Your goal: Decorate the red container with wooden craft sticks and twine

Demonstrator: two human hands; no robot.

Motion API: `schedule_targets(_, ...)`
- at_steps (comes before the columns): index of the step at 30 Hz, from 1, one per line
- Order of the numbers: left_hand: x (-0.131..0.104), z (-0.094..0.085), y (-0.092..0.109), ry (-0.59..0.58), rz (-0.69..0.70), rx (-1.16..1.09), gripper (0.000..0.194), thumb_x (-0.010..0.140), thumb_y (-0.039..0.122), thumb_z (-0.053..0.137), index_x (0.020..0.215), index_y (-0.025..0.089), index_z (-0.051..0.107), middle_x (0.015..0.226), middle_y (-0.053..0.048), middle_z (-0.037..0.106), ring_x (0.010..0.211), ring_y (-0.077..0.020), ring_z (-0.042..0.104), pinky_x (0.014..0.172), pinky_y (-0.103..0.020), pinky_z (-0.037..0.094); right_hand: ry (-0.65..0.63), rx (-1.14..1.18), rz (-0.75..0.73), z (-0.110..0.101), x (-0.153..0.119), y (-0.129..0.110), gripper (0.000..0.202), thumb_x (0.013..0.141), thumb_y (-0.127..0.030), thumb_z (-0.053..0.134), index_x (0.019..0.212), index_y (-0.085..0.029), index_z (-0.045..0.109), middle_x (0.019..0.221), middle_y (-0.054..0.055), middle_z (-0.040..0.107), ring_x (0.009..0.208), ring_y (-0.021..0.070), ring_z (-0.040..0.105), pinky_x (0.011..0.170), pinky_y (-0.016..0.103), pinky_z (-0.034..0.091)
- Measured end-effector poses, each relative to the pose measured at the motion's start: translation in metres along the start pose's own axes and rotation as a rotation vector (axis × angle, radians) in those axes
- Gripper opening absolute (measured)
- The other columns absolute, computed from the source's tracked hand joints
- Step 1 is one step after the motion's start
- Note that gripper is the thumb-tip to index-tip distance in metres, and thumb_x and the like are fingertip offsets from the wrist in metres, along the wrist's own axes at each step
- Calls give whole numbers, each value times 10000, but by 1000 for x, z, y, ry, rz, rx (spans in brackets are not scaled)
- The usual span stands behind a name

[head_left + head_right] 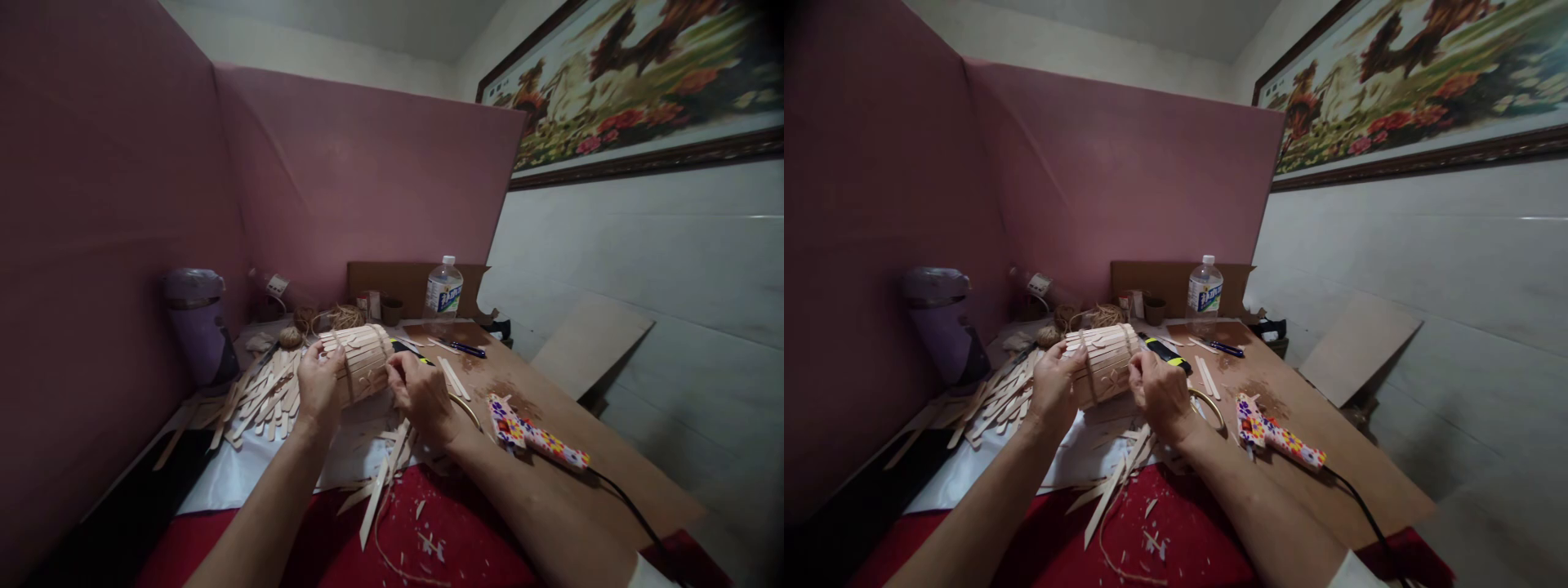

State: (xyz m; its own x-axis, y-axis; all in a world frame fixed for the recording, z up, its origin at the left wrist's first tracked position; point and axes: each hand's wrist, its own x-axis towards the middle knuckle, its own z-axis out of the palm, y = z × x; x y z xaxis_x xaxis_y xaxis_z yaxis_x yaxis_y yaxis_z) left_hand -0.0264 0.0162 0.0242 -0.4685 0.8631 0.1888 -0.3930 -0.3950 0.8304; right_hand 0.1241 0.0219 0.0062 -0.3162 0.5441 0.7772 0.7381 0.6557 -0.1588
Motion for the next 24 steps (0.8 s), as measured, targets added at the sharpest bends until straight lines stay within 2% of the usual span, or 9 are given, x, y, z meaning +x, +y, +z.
schedule_targets(5, -3, 1, 1, -9, -26, 5, 405, 558, 295, 731, 896, 162, 552, 741, -10, 652, 607, -147, 606, 635, -300, 479, -62, -50, -82, -1, 0, -2, 118, 896, -194, 455, 883, -170, 570, 786, 59, 668, 693, 168, 614, 610, 251, 365)
schedule_targets(10, -7, 2, 1, -51, -45, 13, 410, 565, 314, 731, 905, 166, 557, 754, -13, 655, 642, -156, 620, 680, -310, 479, -56, -152, -125, 5, 2, -4, 157, 880, -158, 442, 779, -166, 562, 694, 73, 641, 585, 160, 560, 530, 252, 302)
schedule_targets(12, -7, 2, 0, -50, -37, 27, 426, 562, 314, 731, 920, 163, 557, 762, -18, 658, 647, -158, 621, 680, -309, 479, -55, -131, -94, 7, 2, -4, 160, 862, -138, 441, 744, -171, 545, 645, 65, 621, 533, 151, 531, 502, 251, 280)
schedule_targets(15, -5, 1, -1, -27, -23, 46, 452, 560, 311, 732, 945, 162, 548, 752, -15, 655, 637, -154, 615, 665, -305, 479, -40, -48, -47, 8, 1, -3, 129, 843, -129, 431, 778, -175, 533, 651, 46, 620, 532, 144, 532, 512, 242, 311)
schedule_targets(20, 0, -1, -3, 6, 8, 37, 431, 548, 311, 739, 907, 150, 565, 767, -17, 648, 647, -150, 609, 669, -302, 478, 61, 315, 201, 6, 0, 0, 114, 872, -217, 421, 821, -190, 519, 696, 10, 610, 580, 131, 548, 560, 221, 382)
schedule_targets(24, 3, -2, 0, 12, 1, -11, 409, 538, 300, 747, 878, 144, 580, 761, -20, 648, 646, -154, 606, 668, -304, 471, 46, 388, 269, 3, -1, 1, 147, 894, -281, 437, 857, -185, 542, 707, 9, 605, 590, 134, 549, 560, 226, 377)
